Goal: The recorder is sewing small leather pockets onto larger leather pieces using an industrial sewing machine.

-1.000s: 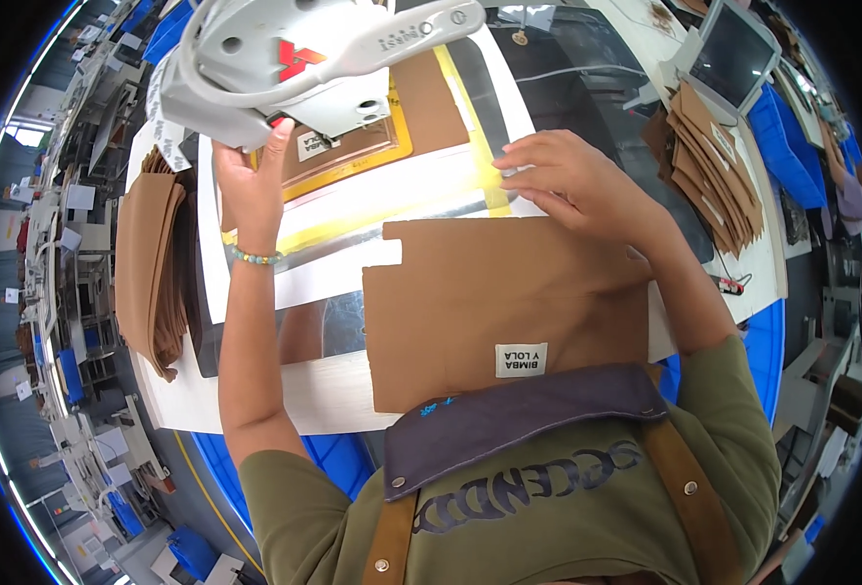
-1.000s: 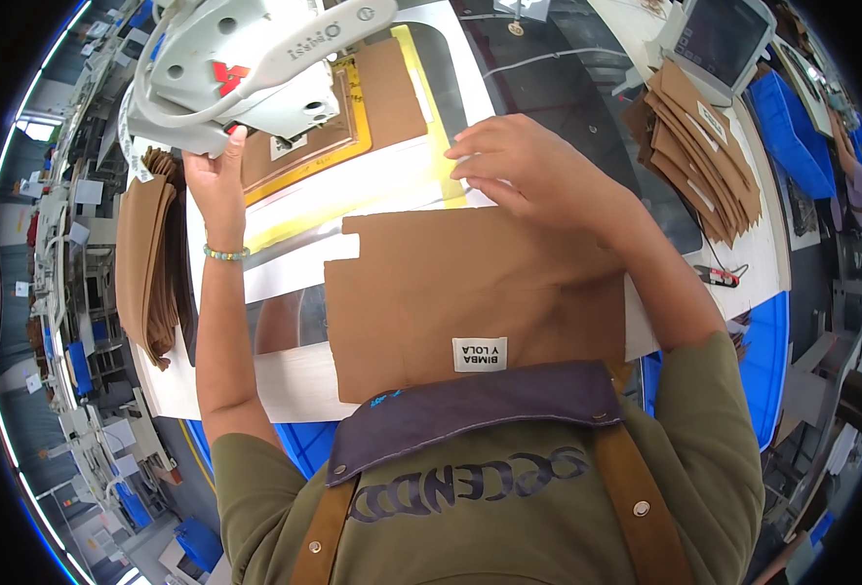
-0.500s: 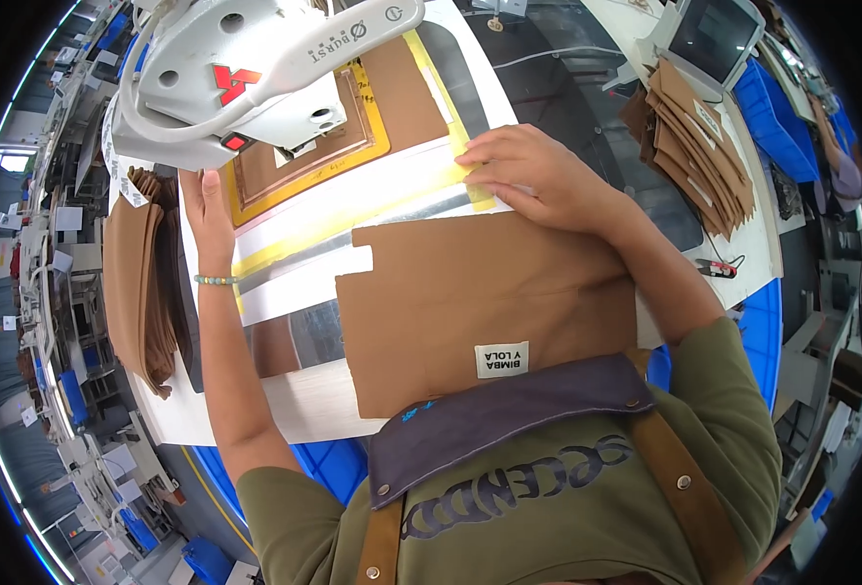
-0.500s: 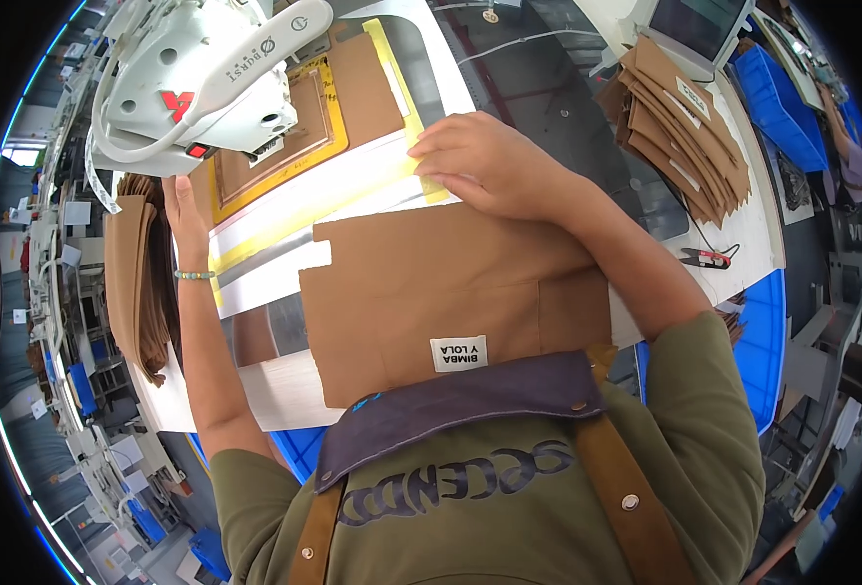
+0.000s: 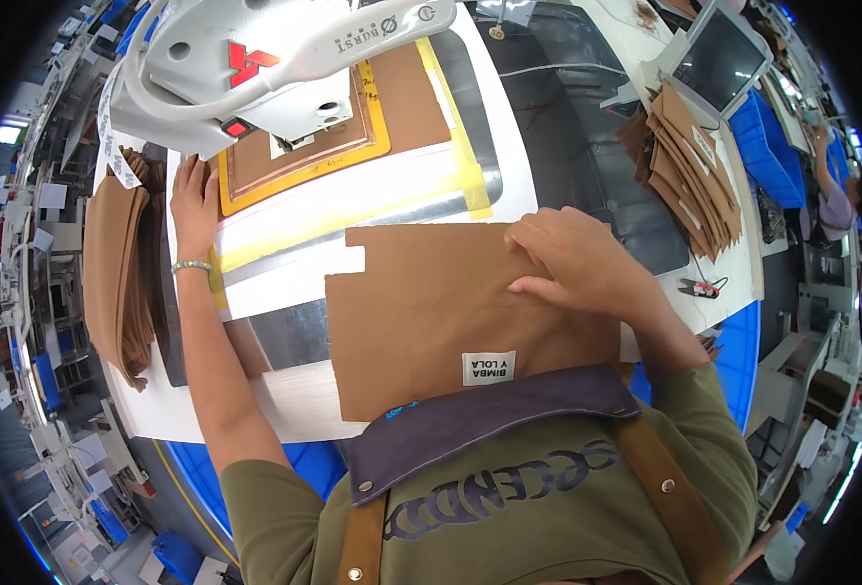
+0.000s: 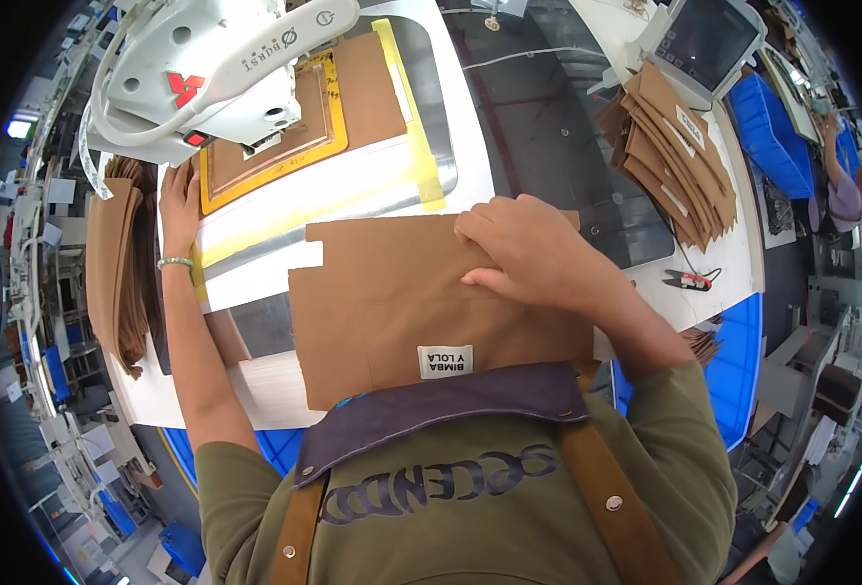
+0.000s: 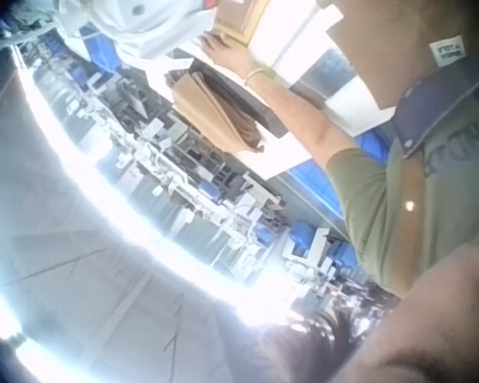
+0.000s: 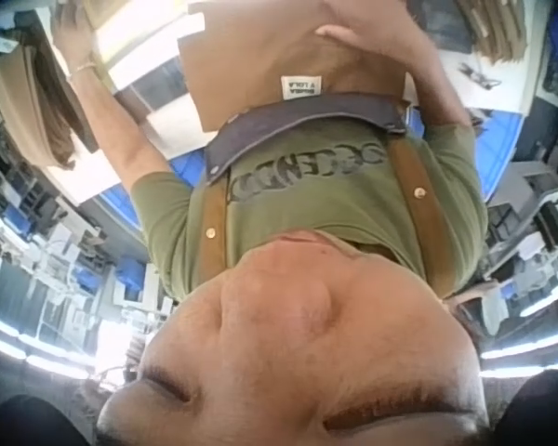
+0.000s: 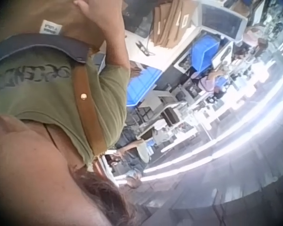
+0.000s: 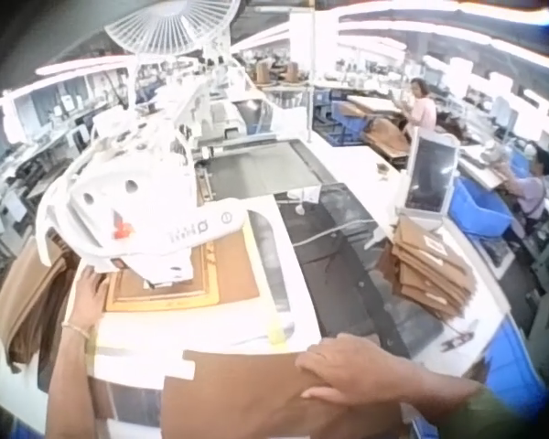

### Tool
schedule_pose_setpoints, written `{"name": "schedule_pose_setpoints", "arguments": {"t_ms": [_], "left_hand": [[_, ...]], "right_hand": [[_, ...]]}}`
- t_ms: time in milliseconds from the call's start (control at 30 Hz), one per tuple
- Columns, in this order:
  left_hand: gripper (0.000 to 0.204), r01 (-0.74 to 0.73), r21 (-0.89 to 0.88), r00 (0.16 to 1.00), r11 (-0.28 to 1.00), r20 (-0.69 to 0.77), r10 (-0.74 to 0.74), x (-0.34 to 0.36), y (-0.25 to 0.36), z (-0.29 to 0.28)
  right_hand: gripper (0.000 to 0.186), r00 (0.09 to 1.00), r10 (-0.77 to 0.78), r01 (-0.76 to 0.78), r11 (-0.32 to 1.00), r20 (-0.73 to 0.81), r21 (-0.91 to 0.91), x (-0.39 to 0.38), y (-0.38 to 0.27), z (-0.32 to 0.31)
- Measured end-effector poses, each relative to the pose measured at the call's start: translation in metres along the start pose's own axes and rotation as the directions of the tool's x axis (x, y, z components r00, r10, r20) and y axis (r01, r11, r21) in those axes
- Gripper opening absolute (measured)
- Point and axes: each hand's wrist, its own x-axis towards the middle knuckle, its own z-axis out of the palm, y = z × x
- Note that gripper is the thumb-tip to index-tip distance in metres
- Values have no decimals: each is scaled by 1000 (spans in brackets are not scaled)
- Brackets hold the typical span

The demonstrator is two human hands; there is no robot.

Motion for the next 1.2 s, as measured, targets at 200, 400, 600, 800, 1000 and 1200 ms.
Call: {"name": "schedule_pose_setpoints", "arguments": {"t_ms": [200,400,600,800,1000,1200], "left_hand": [[36,70,437,989,897,-147,-6,-6,37,-7],[34,299,309,954,903,-111,-278,-7,39,-11],[30,345,163,933,924,-165,-320,1,13,-8],[30,486,329,872,810,-253,-420,-43,-5,-70],[21,474,-247,798,845,-286,-531,-182,55,-158],[22,601,-719,414,348,-92,-906,-347,54,-198]], "right_hand": [[42,935,5,-44,994,-356,-101,-7,0,-1],[35,984,105,-99,994,-142,43,-9,8,1],[20,974,-6,38,990,-225,137,1,20,7],[18,975,15,19,989,-223,147,1,16,3],[21,982,6,23,988,-188,154,3,16,5],[20,978,136,-98,969,-157,225,8,15,12]]}}
